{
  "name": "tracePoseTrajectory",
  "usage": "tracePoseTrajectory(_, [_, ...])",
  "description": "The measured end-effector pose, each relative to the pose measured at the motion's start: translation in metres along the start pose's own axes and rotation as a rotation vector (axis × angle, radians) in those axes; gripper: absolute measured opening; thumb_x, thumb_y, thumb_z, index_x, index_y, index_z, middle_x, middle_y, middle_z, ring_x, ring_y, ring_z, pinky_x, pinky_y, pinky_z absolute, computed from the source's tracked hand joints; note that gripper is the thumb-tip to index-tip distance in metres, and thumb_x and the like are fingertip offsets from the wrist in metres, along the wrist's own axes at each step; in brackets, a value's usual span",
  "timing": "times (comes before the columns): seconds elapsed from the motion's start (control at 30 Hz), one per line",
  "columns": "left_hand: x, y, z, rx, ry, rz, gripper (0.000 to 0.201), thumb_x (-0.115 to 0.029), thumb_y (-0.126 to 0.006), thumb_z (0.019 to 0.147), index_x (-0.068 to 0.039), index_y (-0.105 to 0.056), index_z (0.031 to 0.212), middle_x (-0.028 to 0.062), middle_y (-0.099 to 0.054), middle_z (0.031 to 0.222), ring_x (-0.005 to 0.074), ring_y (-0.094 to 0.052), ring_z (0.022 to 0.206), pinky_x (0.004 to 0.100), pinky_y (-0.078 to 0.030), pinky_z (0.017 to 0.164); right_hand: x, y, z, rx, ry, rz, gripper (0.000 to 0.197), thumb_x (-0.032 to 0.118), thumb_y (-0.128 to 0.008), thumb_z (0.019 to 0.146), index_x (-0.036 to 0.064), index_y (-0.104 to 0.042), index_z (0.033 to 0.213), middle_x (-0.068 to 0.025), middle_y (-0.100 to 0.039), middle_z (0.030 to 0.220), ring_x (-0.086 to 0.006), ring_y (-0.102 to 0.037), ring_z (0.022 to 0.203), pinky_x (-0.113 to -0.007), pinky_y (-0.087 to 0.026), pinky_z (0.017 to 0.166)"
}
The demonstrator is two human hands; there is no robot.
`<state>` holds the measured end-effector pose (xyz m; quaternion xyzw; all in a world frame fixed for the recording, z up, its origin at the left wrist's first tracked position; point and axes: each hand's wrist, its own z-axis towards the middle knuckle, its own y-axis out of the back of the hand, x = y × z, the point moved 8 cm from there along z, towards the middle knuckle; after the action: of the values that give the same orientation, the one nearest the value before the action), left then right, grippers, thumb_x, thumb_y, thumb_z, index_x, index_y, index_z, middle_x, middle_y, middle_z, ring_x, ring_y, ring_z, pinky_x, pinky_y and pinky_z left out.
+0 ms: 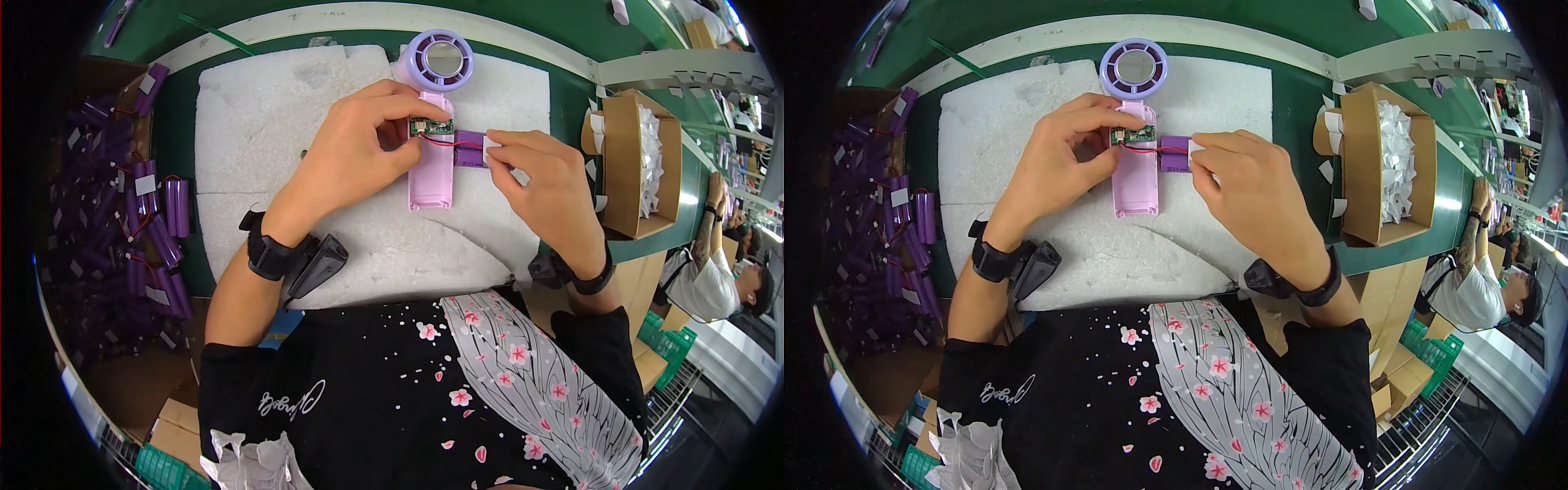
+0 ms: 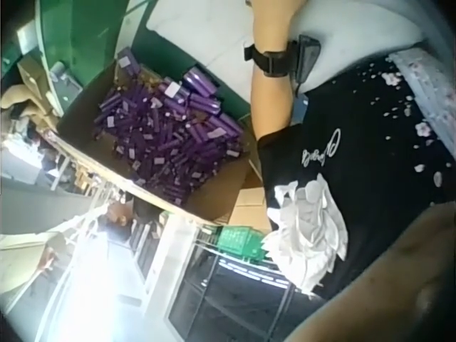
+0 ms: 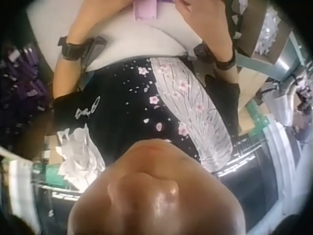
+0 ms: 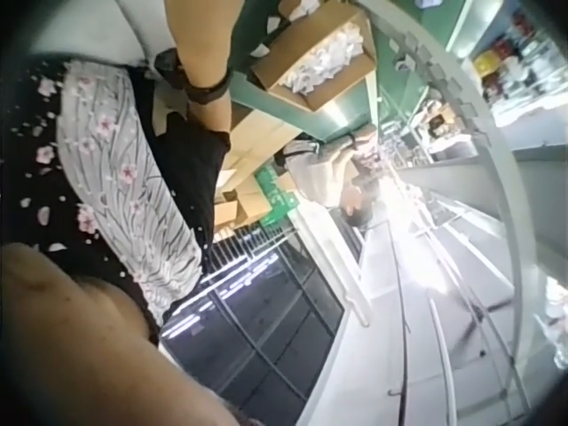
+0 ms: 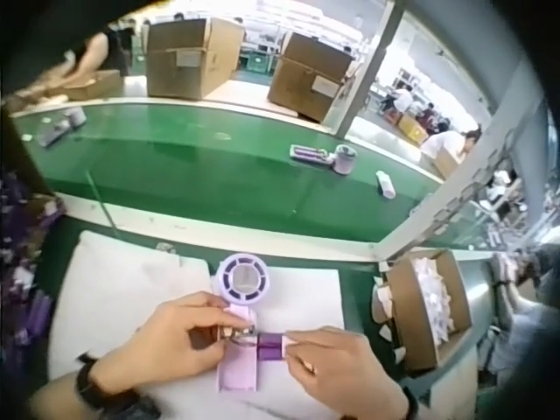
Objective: The recorder is seen assembling small portable handheld fans at a factory workstation.
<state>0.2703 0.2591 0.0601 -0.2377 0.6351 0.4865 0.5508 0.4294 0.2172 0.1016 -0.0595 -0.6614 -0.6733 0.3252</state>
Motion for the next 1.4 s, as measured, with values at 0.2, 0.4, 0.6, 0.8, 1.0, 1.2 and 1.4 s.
tracePoseTrajectory(0.2, [0.007,0.001,0.000,-0.035,0.071,-0.088,0.031,0.000,-0.063,0.072,-0.009,-0.072,0.100,0.0060,-0.061,0.089,0.0150,-0.058,0.067,0.0258,-0.048,0.063,-0.001,0.000,-0.003,0.021,0.026,-0.002,0.009,0.001,-0.070,0.076,-0.0002,-0.070,0.085,-0.0133,-0.070,0.101,-0.0258,-0.066,0.081,-0.033,-0.052,0.071])
tracePoseTrajectory(0.4, [0.009,-0.002,-0.001,-0.021,0.057,-0.068,0.031,0.000,-0.063,0.072,-0.009,-0.072,0.100,0.0060,-0.061,0.089,0.0150,-0.058,0.067,0.0258,-0.049,0.063,0.007,-0.002,-0.004,0.050,0.121,-0.067,0.010,0.000,-0.069,0.075,-0.0011,-0.065,0.084,-0.0132,-0.068,0.102,-0.0283,-0.064,0.082,-0.034,-0.052,0.071])
tracePoseTrajectory(0.6, [0.008,-0.001,0.001,-0.025,0.029,-0.057,0.032,0.000,-0.063,0.071,-0.010,-0.073,0.100,0.0064,-0.063,0.090,0.0156,-0.060,0.067,0.0266,-0.050,0.064,0.016,-0.008,-0.003,0.086,0.113,-0.217,0.015,-0.003,-0.067,0.074,-0.0010,-0.058,0.086,-0.0121,-0.063,0.102,-0.0287,-0.061,0.082,-0.035,-0.051,0.069])
tracePoseTrajectory(0.8, [0.016,0.002,-0.002,0.020,0.101,-0.033,0.034,0.001,-0.059,0.074,-0.006,-0.071,0.105,0.0098,-0.062,0.107,0.0125,-0.059,0.075,0.0235,-0.049,0.068,-0.019,-0.003,0.007,0.168,-0.042,0.090,0.017,-0.001,-0.067,0.077,-0.0005,-0.057,0.091,-0.0113,-0.061,0.102,-0.0223,-0.059,0.076,-0.032,-0.049,0.067])
tracePoseTrajectory(1.0, [0.015,0.006,0.001,-0.051,0.070,-0.050,0.034,-0.003,-0.063,0.071,-0.011,-0.074,0.102,0.0118,-0.066,0.101,0.0168,-0.062,0.067,0.0278,-0.052,0.065,-0.071,0.058,0.022,-0.227,-0.264,-0.115,0.031,0.007,-0.072,0.078,0.0036,-0.060,0.106,-0.0105,-0.060,0.108,-0.0206,-0.059,0.076,-0.031,-0.049,0.068])
tracePoseTrajectory(1.2, [0.014,0.007,0.000,-0.045,0.062,-0.014,0.034,-0.002,-0.065,0.074,-0.011,-0.073,0.106,0.0120,-0.065,0.106,0.0154,-0.062,0.072,0.0264,-0.051,0.067,-0.003,-0.020,0.020,0.101,0.182,0.067,0.050,0.013,-0.079,0.071,0.0046,-0.062,0.117,-0.0102,-0.063,0.098,-0.0236,-0.062,0.083,-0.031,-0.050,0.072])
tracePoseTrajectory(1.4, [0.015,0.010,0.002,-0.039,0.079,0.049,0.034,0.000,-0.066,0.078,-0.011,-0.072,0.110,0.0132,-0.062,0.113,0.0148,-0.064,0.081,0.0250,-0.050,0.070,-0.022,-0.031,0.020,0.327,-0.096,0.378,0.034,0.013,-0.078,0.075,-0.0012,-0.067,0.103,-0.0104,-0.064,0.104,-0.0181,-0.065,0.078,-0.027,-0.051,0.069])
